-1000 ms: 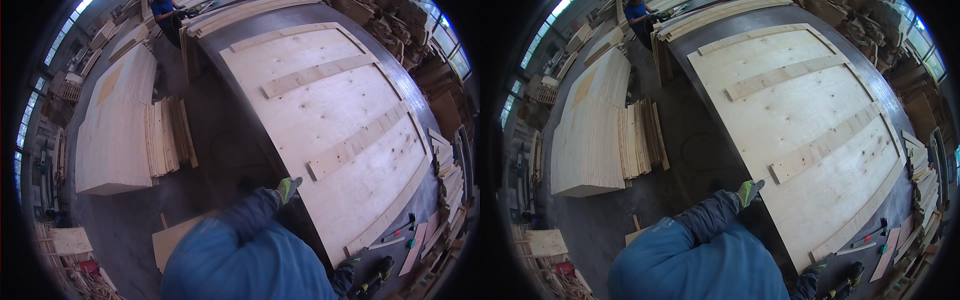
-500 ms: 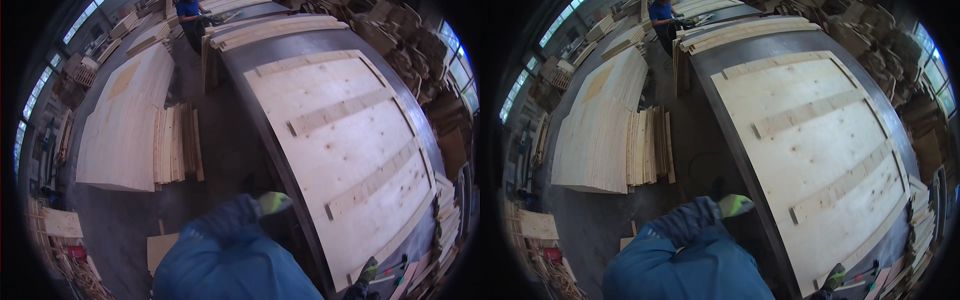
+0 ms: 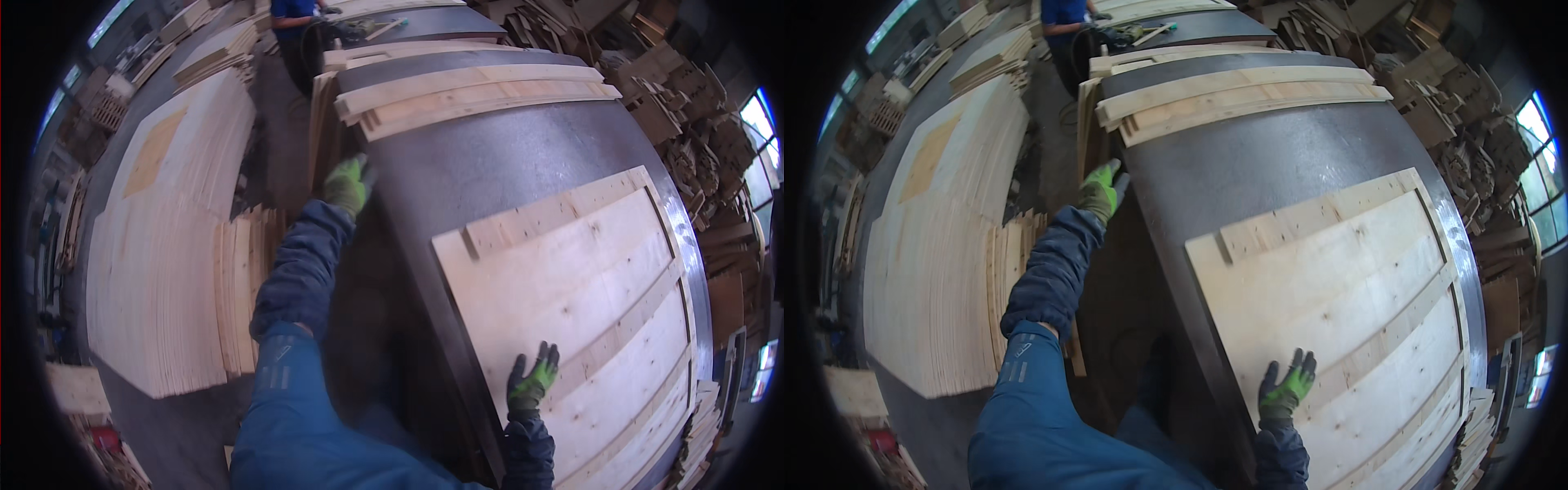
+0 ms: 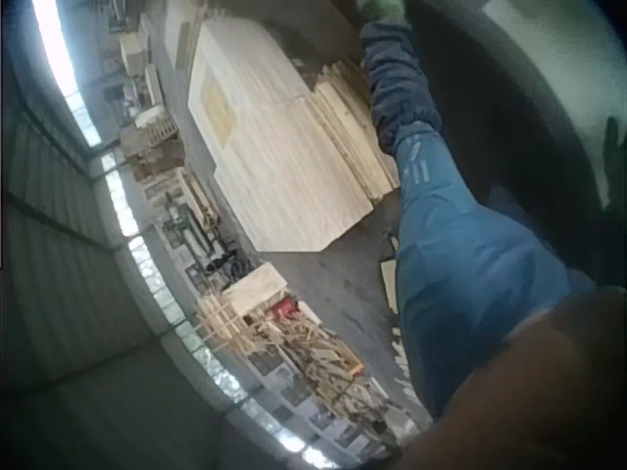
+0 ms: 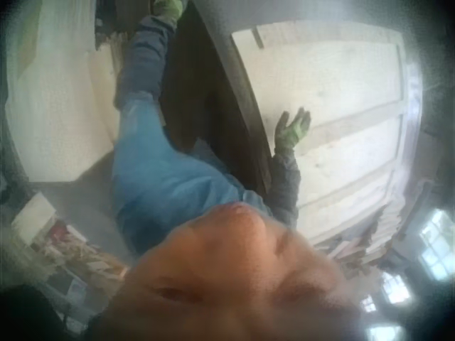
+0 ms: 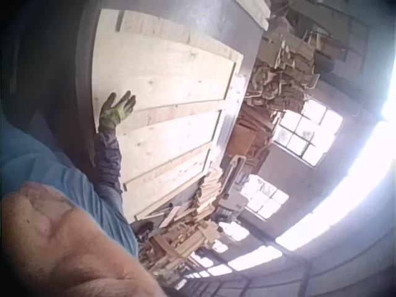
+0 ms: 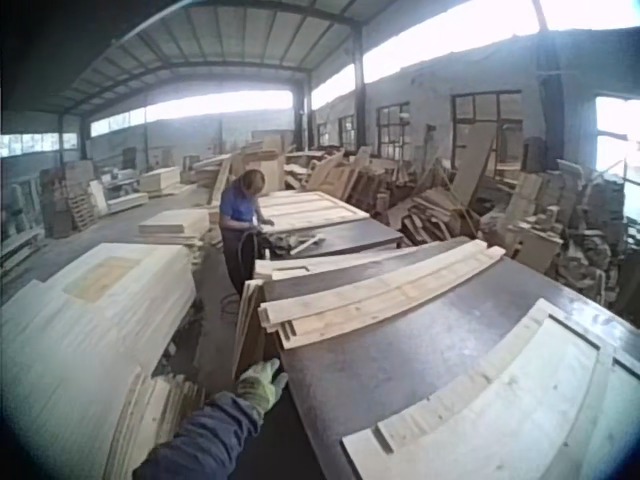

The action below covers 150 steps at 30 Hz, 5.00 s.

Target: Aligning wooden slats on a plywood base and securing them with a pneumatic nail gun to build a panel.

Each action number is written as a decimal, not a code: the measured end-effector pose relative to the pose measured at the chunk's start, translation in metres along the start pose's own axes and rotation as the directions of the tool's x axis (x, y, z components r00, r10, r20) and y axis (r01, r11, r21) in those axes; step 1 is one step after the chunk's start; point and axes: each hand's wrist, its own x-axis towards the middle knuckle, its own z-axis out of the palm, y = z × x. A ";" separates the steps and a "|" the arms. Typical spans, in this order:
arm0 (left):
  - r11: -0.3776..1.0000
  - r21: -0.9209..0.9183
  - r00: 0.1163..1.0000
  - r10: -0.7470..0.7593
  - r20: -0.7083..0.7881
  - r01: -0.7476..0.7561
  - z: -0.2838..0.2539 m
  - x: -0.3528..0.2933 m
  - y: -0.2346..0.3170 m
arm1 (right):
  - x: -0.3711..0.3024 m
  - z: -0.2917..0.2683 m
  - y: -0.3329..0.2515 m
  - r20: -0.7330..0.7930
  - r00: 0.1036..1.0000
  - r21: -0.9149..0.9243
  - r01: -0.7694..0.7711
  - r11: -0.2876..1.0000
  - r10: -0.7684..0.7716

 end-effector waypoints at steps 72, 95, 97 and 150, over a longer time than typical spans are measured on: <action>0.770 -0.054 -0.105 0.156 0.982 0.635 -0.214 -0.754 0.775 | -0.947 -0.492 0.819 -0.190 0.300 -0.173 -0.948 0.268 0.935; -0.078 -0.886 -0.460 0.873 0.160 -0.457 -0.280 -1.278 1.257 | -0.985 -0.492 0.922 -0.233 -0.031 0.248 -0.968 0.028 0.972; -0.107 -0.877 -0.421 0.899 0.115 -0.468 -0.249 -1.305 1.259 | -0.990 -0.484 0.941 -0.154 -0.054 0.270 -0.963 -0.010 0.987; -0.212 -0.910 -0.423 0.905 -0.045 -0.356 -0.177 -1.358 1.289 | -1.063 -0.549 1.261 -0.161 -0.174 -0.346 -0.912 -0.221 0.971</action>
